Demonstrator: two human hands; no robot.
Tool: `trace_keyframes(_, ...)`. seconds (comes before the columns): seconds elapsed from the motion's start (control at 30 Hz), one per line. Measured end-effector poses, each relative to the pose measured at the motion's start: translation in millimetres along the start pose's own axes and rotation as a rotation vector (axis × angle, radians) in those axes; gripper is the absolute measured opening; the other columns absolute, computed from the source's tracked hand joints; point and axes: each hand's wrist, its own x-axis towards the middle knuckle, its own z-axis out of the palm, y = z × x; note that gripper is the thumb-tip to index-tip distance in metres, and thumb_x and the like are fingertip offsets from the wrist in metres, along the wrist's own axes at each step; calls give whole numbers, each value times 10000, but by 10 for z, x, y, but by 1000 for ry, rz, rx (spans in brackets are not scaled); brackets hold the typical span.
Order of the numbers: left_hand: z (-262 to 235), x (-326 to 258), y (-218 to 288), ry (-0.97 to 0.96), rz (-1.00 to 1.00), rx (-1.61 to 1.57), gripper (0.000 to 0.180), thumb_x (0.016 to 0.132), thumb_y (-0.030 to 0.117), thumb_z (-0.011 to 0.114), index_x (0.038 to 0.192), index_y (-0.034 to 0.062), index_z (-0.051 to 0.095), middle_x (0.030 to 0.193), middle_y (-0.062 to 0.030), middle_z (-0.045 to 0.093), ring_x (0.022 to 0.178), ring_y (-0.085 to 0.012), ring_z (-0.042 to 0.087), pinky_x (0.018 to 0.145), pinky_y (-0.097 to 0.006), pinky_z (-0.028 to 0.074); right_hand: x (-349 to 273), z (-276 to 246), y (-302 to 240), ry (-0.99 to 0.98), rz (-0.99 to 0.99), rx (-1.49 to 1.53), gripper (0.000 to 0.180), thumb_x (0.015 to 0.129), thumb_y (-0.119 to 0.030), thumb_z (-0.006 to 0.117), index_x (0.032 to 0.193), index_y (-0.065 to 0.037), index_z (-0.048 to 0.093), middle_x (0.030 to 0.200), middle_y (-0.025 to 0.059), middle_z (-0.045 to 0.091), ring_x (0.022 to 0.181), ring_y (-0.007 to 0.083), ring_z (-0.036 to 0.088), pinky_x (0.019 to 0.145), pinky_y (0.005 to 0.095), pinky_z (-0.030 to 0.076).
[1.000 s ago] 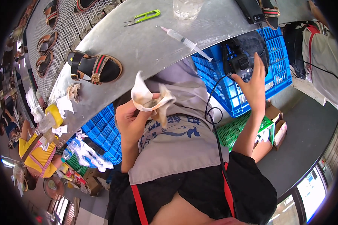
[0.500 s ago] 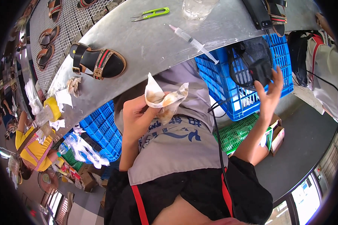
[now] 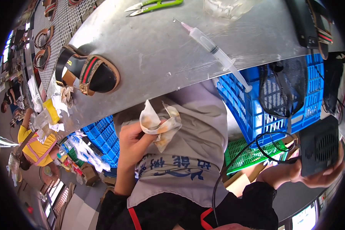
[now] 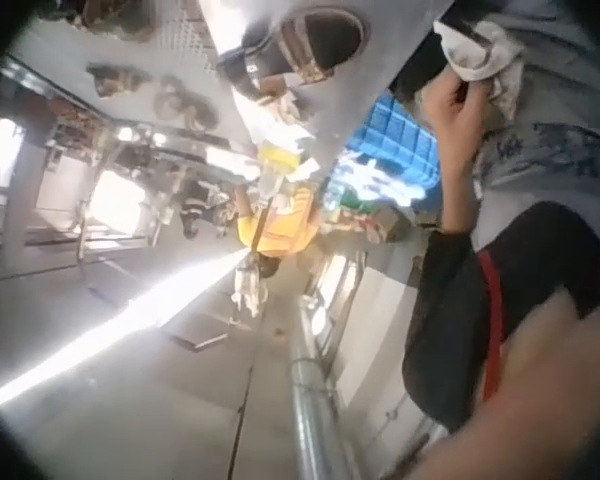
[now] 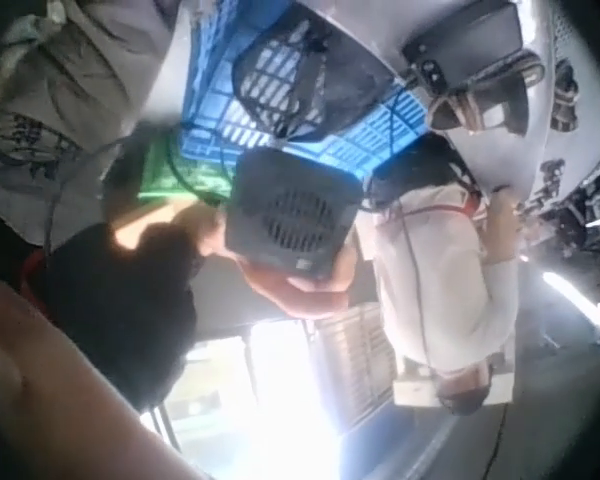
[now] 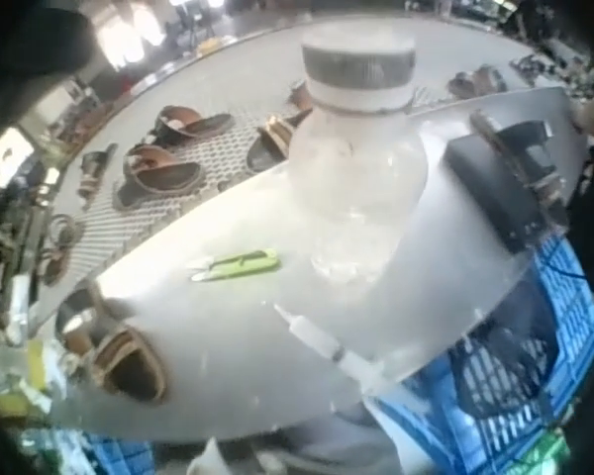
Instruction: Applying adhesive to sandals using a syringe and wiping them with a cloth.
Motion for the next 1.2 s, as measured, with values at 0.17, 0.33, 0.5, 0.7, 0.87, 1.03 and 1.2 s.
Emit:
trace_keyframes(0.17, 72, 34, -179, 11, -158, 10, 247, 885, 28, 684, 1119, -28, 742, 916, -54, 747, 802, -76, 650, 707, -240, 509, -266, 313, 187, 38, 56, 56, 953, 840, -438, 759, 1414, 155, 283, 1285, 406, 510, 1093, 453, 608, 918, 528, 544)
trace_keyframes(0.33, 167, 19, -186, 5, -274, -30, 216, 913, 16, 669, 1113, -41, 726, 969, -33, 732, 865, -80, 638, 767, -240, 511, -531, 568, 298, 101, 135, 151, 939, 839, -439, 764, 1402, 152, 300, 1290, 404, 508, 1103, 454, 604, 928, 533, 539)
trace_keyframes(0.5, 199, 112, -176, -17, -334, -55, 202, 921, 31, 672, 1105, -41, 718, 994, -28, 724, 903, -80, 630, 805, -256, 512, -585, 725, 270, 165, 177, 175, 926, 838, -440, 769, 1390, 149, 316, 1296, 402, 507, 1113, 455, 599, 938, 537, 535)
trace_keyframes(0.7, 166, 76, -13, -3, -200, 52, 150, 886, 26, 705, 1020, -39, 720, 880, -13, 715, 800, -62, 610, 703, -249, 491, -583, 562, 395, 216, 127, 222, 910, 836, -441, 775, 1376, 146, 336, 1302, 399, 505, 1125, 457, 594, 950, 543, 529)
trace_keyframes(0.87, 29, 163, 64, -35, 42, 116, 124, 843, 23, 724, 946, -47, 726, 785, -81, 711, 689, -100, 633, 625, -256, 479, -726, 462, 481, 89, 186, -86, 835, 920, -627, 597, 1342, 34, 310, 1270, 385, 512, 1167, 484, 583, 995, 560, 549)
trace_keyframes(1.03, 53, 150, 30, -58, 60, 96, 141, 843, 20, 720, 962, -54, 733, 834, -73, 737, 721, -104, 655, 645, -252, 495, -642, 611, 687, 13, 64, 160, 666, 918, -402, 715, 1301, 43, 400, 1315, 384, 493, 1188, 469, 578, 991, 560, 544)
trace_keyframes(1.2, 49, 63, -18, -25, 89, 68, 169, 846, 24, 716, 995, -52, 743, 857, -75, 752, 751, -109, 678, 680, -254, 512, -556, 895, 686, -23, 242, 441, 560, 846, -130, 796, 1290, 35, 496, 1386, 300, 472, 1260, 379, 539, 1061, 482, 489)
